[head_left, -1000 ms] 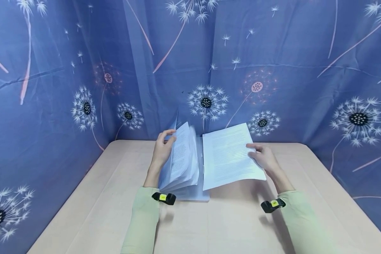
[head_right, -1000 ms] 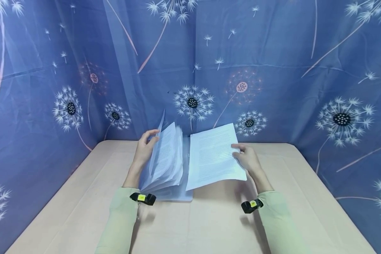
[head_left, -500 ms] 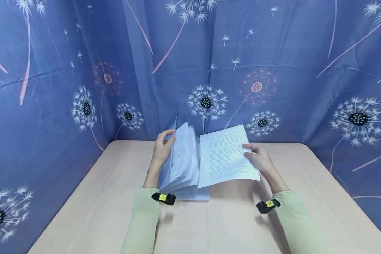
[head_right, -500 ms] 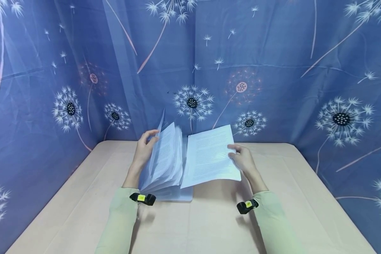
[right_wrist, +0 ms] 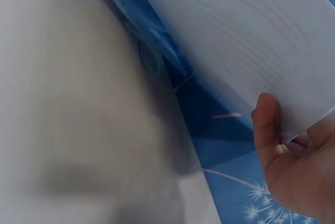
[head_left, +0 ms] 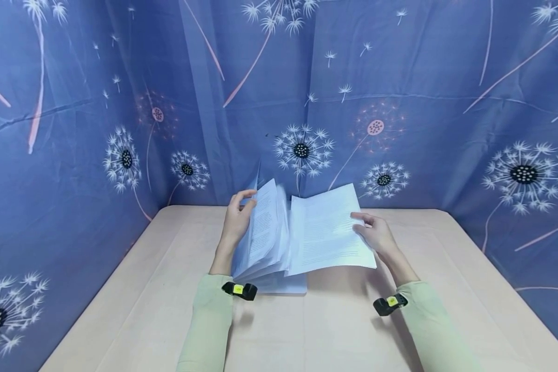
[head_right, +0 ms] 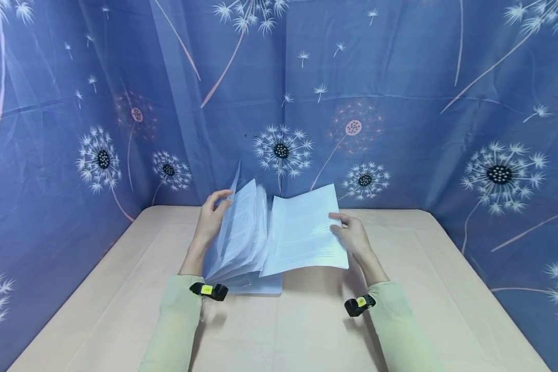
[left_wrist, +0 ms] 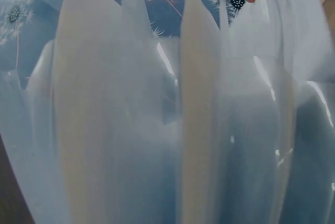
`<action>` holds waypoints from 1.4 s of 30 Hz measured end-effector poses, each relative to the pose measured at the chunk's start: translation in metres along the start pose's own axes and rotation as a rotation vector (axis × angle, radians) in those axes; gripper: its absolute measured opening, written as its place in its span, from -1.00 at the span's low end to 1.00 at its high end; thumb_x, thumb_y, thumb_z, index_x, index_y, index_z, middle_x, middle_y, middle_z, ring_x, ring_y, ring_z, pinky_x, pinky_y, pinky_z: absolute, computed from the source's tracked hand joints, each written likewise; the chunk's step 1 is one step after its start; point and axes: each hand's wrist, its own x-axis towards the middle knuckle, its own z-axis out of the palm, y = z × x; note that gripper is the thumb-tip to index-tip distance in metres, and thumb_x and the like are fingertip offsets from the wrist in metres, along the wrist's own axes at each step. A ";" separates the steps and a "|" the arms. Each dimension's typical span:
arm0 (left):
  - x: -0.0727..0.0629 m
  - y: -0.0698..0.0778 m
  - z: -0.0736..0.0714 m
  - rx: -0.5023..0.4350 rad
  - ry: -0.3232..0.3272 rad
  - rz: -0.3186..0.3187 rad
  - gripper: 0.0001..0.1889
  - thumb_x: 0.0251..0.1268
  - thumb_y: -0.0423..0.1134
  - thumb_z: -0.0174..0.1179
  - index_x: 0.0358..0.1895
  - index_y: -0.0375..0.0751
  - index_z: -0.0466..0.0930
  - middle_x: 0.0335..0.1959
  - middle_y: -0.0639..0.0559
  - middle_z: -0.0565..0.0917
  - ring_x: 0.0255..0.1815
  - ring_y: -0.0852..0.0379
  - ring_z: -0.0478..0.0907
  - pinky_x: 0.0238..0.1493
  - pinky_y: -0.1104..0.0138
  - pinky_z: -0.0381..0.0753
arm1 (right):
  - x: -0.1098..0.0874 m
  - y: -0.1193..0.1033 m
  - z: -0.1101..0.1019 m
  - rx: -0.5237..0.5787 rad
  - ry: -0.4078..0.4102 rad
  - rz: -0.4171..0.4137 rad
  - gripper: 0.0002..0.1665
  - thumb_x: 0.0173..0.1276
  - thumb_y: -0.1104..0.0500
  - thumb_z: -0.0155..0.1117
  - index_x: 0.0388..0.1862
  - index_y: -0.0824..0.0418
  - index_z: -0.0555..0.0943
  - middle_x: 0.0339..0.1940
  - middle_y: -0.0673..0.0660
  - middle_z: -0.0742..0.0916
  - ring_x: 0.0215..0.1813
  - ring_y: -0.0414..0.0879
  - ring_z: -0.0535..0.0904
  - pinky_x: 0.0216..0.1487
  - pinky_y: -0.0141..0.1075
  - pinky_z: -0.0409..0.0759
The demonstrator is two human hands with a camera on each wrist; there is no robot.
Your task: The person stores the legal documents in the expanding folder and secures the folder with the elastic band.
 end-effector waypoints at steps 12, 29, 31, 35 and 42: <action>0.001 -0.001 0.001 0.002 0.001 0.000 -0.59 0.44 -0.06 0.03 0.28 -0.04 0.51 0.27 -0.04 0.42 0.11 -0.10 0.50 0.16 0.00 0.48 | 0.002 -0.016 0.008 0.109 0.025 -0.017 -0.46 0.48 0.22 0.14 0.42 0.22 0.45 0.47 0.29 0.44 0.32 0.15 0.49 -0.13 -0.58 0.50; 0.001 0.000 0.002 -0.012 -0.017 -0.010 -0.60 0.47 -0.05 0.02 0.29 -0.01 0.51 0.29 -0.03 0.41 0.15 -0.11 0.48 0.20 -0.02 0.46 | 0.007 -0.022 0.036 0.146 0.018 -0.042 -0.48 0.45 0.28 0.14 0.37 0.31 0.47 0.47 0.30 0.44 0.50 0.18 0.30 0.41 0.02 0.36; 0.001 0.000 0.002 -0.003 -0.012 -0.005 -0.59 0.46 -0.05 0.02 0.29 -0.02 0.51 0.28 -0.02 0.41 0.15 -0.10 0.48 0.19 -0.02 0.47 | 0.007 -0.022 0.039 0.144 0.011 -0.054 -0.48 0.45 0.29 0.14 0.37 0.32 0.46 0.46 0.31 0.45 0.50 0.19 0.29 0.43 0.03 0.35; 0.001 0.000 0.003 0.007 -0.001 0.001 -0.60 0.44 -0.04 0.01 0.26 0.02 0.52 0.27 -0.02 0.42 0.14 -0.09 0.50 0.18 -0.02 0.48 | 0.008 -0.022 0.046 0.137 -0.001 -0.076 -0.48 0.45 0.28 0.14 0.37 0.33 0.47 0.46 0.29 0.46 0.56 0.19 0.21 0.50 0.05 0.25; 0.001 0.000 0.003 0.007 -0.002 0.001 -0.58 0.44 -0.06 0.02 0.28 -0.03 0.51 0.28 -0.03 0.41 0.14 -0.10 0.50 0.18 -0.01 0.49 | 0.010 -0.022 0.060 0.131 -0.022 -0.078 -0.48 0.45 0.27 0.14 0.38 0.30 0.47 0.46 0.27 0.46 0.53 0.20 0.25 0.49 0.05 0.27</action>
